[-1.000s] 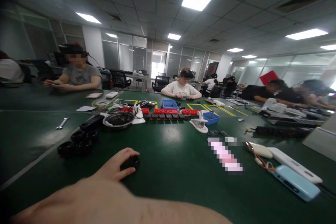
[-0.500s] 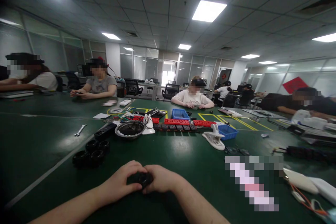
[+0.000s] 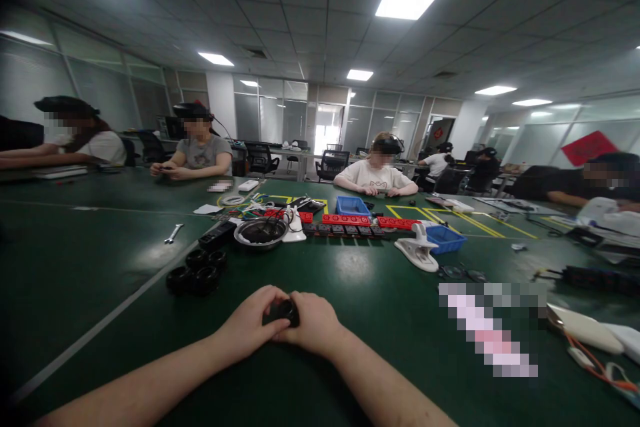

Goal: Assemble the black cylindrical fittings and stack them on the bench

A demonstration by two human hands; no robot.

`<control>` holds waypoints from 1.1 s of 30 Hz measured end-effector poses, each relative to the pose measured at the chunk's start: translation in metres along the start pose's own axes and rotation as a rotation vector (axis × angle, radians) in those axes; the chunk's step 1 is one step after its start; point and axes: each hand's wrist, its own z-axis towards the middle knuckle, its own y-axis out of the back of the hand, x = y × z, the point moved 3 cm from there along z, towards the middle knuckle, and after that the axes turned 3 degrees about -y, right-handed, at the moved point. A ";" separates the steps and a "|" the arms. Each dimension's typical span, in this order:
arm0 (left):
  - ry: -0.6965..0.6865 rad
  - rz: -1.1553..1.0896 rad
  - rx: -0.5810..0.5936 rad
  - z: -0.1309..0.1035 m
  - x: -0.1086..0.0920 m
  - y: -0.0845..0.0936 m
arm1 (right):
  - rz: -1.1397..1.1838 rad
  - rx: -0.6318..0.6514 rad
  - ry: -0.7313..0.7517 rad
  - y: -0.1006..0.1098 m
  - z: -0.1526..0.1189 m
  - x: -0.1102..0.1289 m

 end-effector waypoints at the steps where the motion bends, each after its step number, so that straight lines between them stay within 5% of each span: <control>1: -0.025 -0.009 0.006 0.000 -0.001 0.001 | 0.077 0.046 0.024 0.002 0.000 -0.001; 7: -0.126 -0.053 0.075 0.001 0.000 0.006 | 0.387 0.274 0.047 0.006 0.002 -0.015; 13: -0.098 -0.080 0.121 0.004 0.001 0.006 | 0.295 0.190 -0.050 0.000 0.005 -0.017; 20: 0.056 0.040 -0.021 0.004 0.001 -0.001 | -0.166 -0.061 -0.109 -0.003 0.001 0.003; 26: -0.033 -0.042 0.056 0.004 -0.001 0.003 | 0.075 0.019 0.099 0.000 0.004 -0.005; 33: -0.092 -0.066 0.085 0.002 -0.003 0.004 | 0.188 0.171 0.175 0.008 0.005 -0.016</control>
